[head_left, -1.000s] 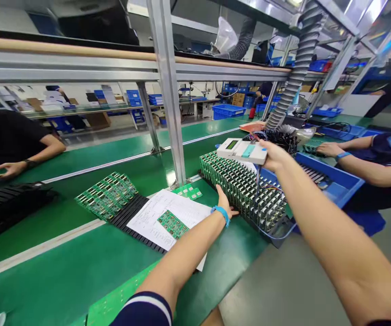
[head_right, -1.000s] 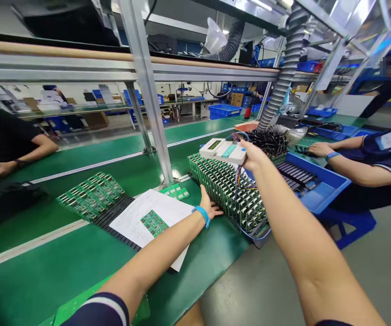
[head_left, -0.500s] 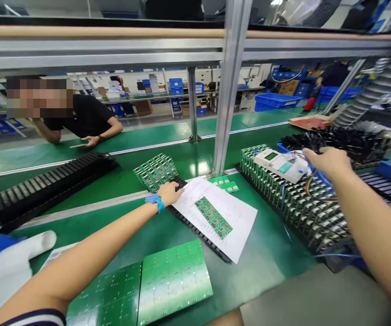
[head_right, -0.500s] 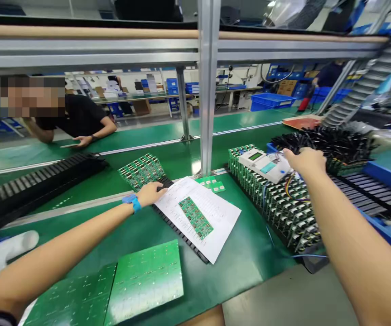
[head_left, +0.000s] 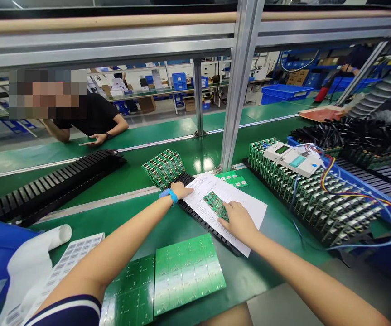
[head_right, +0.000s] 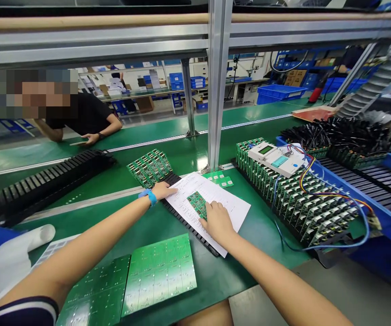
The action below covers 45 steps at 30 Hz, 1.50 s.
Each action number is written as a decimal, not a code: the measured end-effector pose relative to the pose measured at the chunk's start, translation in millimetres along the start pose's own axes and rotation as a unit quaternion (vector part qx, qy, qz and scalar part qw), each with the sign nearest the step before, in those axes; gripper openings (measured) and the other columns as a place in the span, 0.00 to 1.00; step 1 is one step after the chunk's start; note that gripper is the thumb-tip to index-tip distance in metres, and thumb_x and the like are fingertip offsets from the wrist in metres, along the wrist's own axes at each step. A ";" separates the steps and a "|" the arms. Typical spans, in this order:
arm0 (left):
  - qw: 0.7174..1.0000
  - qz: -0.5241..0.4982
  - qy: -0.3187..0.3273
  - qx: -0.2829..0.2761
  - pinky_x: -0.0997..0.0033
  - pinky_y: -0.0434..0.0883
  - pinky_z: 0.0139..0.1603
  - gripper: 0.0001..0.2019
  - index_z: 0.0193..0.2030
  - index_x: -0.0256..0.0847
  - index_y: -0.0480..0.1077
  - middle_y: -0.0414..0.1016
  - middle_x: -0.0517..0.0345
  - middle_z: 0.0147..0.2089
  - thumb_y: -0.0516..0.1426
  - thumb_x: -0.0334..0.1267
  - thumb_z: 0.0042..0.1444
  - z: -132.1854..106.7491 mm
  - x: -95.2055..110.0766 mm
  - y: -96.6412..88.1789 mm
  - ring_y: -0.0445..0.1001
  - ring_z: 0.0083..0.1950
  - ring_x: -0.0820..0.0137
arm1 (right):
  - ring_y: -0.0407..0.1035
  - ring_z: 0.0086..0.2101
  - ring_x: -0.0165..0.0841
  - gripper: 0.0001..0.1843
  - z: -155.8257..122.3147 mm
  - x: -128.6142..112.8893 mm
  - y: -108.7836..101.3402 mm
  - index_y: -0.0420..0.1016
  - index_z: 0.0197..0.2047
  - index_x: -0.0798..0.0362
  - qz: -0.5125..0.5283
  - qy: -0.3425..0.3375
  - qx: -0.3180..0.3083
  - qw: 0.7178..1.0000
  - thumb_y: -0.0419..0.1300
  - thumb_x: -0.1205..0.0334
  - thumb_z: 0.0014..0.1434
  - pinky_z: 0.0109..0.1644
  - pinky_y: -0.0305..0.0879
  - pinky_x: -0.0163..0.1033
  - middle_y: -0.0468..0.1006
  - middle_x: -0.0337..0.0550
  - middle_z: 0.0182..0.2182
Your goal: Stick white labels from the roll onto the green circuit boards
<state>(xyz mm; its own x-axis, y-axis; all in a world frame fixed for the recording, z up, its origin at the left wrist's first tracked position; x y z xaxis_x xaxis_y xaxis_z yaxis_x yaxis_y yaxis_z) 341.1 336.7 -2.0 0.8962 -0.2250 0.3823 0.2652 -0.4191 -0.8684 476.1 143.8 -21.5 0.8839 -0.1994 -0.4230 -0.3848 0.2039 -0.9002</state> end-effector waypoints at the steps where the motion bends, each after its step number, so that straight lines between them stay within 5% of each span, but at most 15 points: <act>1: 1.000 -0.015 -0.002 -0.016 0.58 0.71 0.46 0.15 0.50 0.36 0.66 0.69 0.51 0.50 0.54 0.41 0.58 0.0 -0.8 0.8 0.71 0.47 0.64 | 0.66 0.45 0.36 0.16 -1.5 0.6 1.4 0.67 0.49 0.53 0.001 0.004 0.006 1.000 0.54 0.55 0.61 0.49 0.64 0.49 0.69 0.46 0.48; 5: 0.994 -0.086 -0.008 -0.068 0.60 0.72 0.44 0.14 0.49 0.36 0.66 0.70 0.52 0.48 0.54 0.40 0.58 -4.3 -3.7 3.1 0.72 0.45 0.65 | 0.65 0.45 0.38 0.18 7.0 19.8 -9.9 0.66 0.50 0.55 0.038 0.032 0.046 0.998 0.58 0.57 0.57 0.49 0.63 0.49 0.70 0.48 0.46; 10: 0.977 -0.191 0.006 -0.090 0.66 0.74 0.37 0.13 0.49 0.35 0.65 0.71 0.53 0.44 0.54 0.38 0.59 -23.5 -5.4 -7.9 0.73 0.39 0.70 | 0.61 0.49 0.44 0.21 53.4 83.2 -43.8 0.66 0.48 0.54 0.115 0.102 0.121 0.981 0.61 0.63 0.49 0.54 0.56 0.52 0.69 0.50 0.45; 15: 0.959 -0.267 0.002 -0.097 0.74 0.74 0.24 0.10 0.43 0.35 0.66 0.72 0.57 0.36 0.57 0.35 0.54 -58.6 -24.2 -28.9 0.74 0.33 0.70 | 0.70 0.35 0.31 0.11 88.0 131.8 -50.4 0.69 0.41 0.57 0.255 0.143 0.066 0.954 0.59 0.60 0.56 0.41 0.68 0.41 0.73 0.42 0.36; 21: 0.930 -0.342 -0.024 -0.136 0.78 0.75 0.23 0.19 0.46 0.38 0.66 0.75 0.53 0.44 0.61 0.41 0.48 -79.3 -67.3 -36.2 0.76 0.39 0.67 | 0.72 0.25 0.31 0.15 64.8 143.9 -56.2 0.68 0.43 0.56 0.359 0.160 0.034 0.919 0.46 0.57 0.64 0.29 0.70 0.38 0.77 0.43 0.27; 28: 0.910 -0.386 -0.023 -0.150 0.78 0.77 0.26 0.27 0.50 0.44 0.64 0.73 0.54 0.50 0.66 0.42 0.42 -66.0 -83.5 -35.4 0.76 0.43 0.66 | 0.71 0.36 0.34 0.15 39.0 166.0 -64.5 0.71 0.42 0.56 0.248 0.201 0.121 0.940 0.50 0.55 0.62 0.41 0.67 0.42 0.77 0.45 0.36; 34: 0.901 -0.406 -0.026 -0.153 0.78 0.78 0.26 0.28 0.50 0.43 0.66 0.73 0.53 0.50 0.67 0.40 0.41 -67.4 -81.3 -37.9 0.77 0.42 0.66 | 0.69 0.41 0.34 0.15 22.3 171.4 -63.4 0.69 0.47 0.55 0.124 0.218 0.170 0.953 0.52 0.55 0.62 0.47 0.65 0.47 0.73 0.44 0.42; 39: 0.905 -0.397 -0.015 -0.152 0.79 0.78 0.27 0.27 0.49 0.42 0.66 0.74 0.53 0.49 0.67 0.40 0.41 -67.6 -71.8 -39.3 0.77 0.41 0.67 | 0.68 0.43 0.43 0.18 17.9 161.6 -63.5 0.70 0.47 0.60 0.070 0.186 0.219 0.955 0.48 0.58 0.63 0.48 0.64 0.51 0.74 0.56 0.42; 45: 0.916 -0.359 0.020 -0.176 0.79 0.77 0.26 0.20 0.47 0.39 0.69 0.76 0.53 0.45 0.64 0.35 0.46 -42.3 -19.0 -35.4 0.77 0.39 0.67 | 0.62 0.52 0.41 0.21 -17.3 107.9 -97.4 0.67 0.51 0.55 0.056 0.090 0.310 0.945 0.40 0.58 0.64 0.57 0.56 0.51 0.70 0.54 0.49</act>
<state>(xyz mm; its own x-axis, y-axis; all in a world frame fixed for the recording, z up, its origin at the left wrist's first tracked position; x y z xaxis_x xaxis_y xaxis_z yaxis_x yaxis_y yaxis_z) 299.7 318.6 34.9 0.5200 0.1916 0.8324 0.6448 -0.7272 -0.2354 604.4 85.8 18.7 0.7660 -0.2927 -0.5724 -0.1939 0.7438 -0.6397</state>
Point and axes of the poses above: each hand's wrist, its own z-axis towards the middle knuckle, its own y-axis out of the palm, x = y × z, the point moved 5 cm from there along z, towards the middle knuckle
